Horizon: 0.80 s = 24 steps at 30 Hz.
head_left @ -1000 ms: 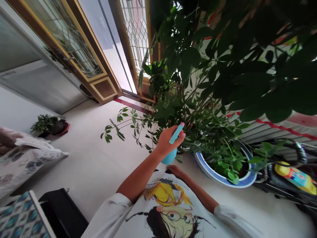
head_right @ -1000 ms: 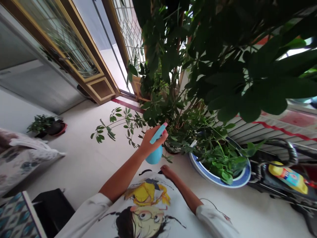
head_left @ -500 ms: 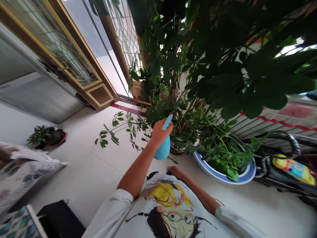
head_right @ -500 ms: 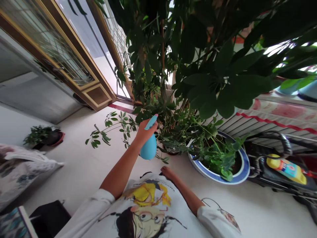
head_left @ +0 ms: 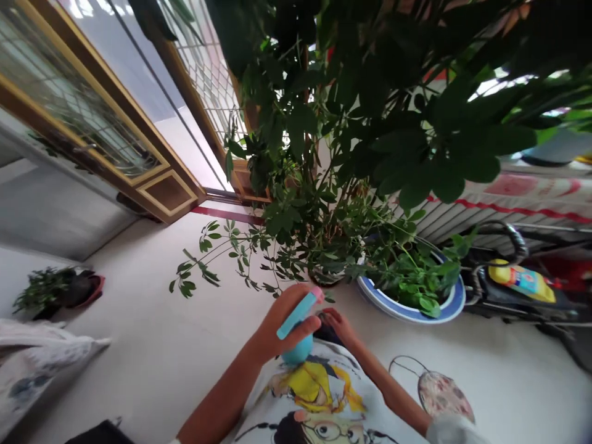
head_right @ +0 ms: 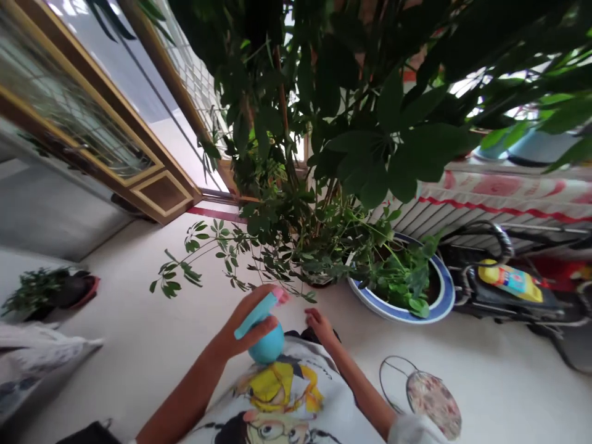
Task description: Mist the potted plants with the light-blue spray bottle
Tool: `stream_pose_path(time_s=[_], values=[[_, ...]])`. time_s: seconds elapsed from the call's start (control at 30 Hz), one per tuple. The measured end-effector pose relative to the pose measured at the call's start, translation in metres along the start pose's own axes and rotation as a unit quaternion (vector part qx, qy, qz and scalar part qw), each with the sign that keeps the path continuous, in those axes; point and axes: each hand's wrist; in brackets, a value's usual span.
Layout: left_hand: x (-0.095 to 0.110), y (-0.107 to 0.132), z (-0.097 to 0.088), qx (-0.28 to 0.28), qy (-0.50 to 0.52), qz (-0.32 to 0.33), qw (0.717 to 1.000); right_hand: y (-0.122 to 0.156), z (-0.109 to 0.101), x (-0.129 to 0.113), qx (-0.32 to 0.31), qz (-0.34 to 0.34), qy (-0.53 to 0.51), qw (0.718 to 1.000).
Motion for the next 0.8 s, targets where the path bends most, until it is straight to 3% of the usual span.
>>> stream_pose_path(time_s=[0.1,0.17,0.27,0.37,0.5,0.57,0.63,0.67,0.73,0.8], values=[[-0.022,0.013,0.018,-0.031,-0.083,0.014,0.996,0.044,0.015,-0.032,0.016,-0.049,-0.068,0.996],[-0.033,0.020,0.034,-0.052,-0.138,0.014,0.989,0.075,0.022,-0.053,-0.024,-0.127,-0.116,0.985],[-0.042,0.027,0.066,-0.049,-0.183,-0.009,0.982,0.110,0.032,-0.070,-0.068,-0.184,-0.060,0.979],[-0.045,0.029,0.104,-0.055,-0.202,-0.056,0.976,0.120,0.039,-0.063,0.035,-0.159,-0.071,0.984],[-0.050,0.019,0.139,-0.164,-0.173,-0.104,0.965,0.119,0.028,-0.031,0.136,-0.127,-0.112,0.976],[-0.055,0.007,0.145,-0.210,-0.094,-0.148,0.962,0.124,0.010,-0.012,0.182,-0.108,-0.130,0.969],[-0.058,-0.008,0.151,-0.239,0.063,-0.210,0.946,0.135,-0.017,0.012,0.251,-0.066,-0.161,0.952],[-0.058,-0.017,0.156,-0.256,0.179,-0.239,0.919,0.142,-0.033,0.024,0.283,-0.044,-0.175,0.942],[-0.052,-0.034,0.174,-0.228,0.399,-0.295,0.838,0.159,-0.068,0.049,0.329,-0.012,-0.198,0.924],[-0.039,-0.048,0.201,-0.179,0.515,-0.314,0.777,0.178,-0.105,0.071,0.350,-0.002,-0.211,0.913]])
Point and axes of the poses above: each hand's wrist, its own y-axis away from the middle knuckle, its own z-axis out of the palm, x = y × z, and after that the axes turned 2 degrees about -y, right-handed
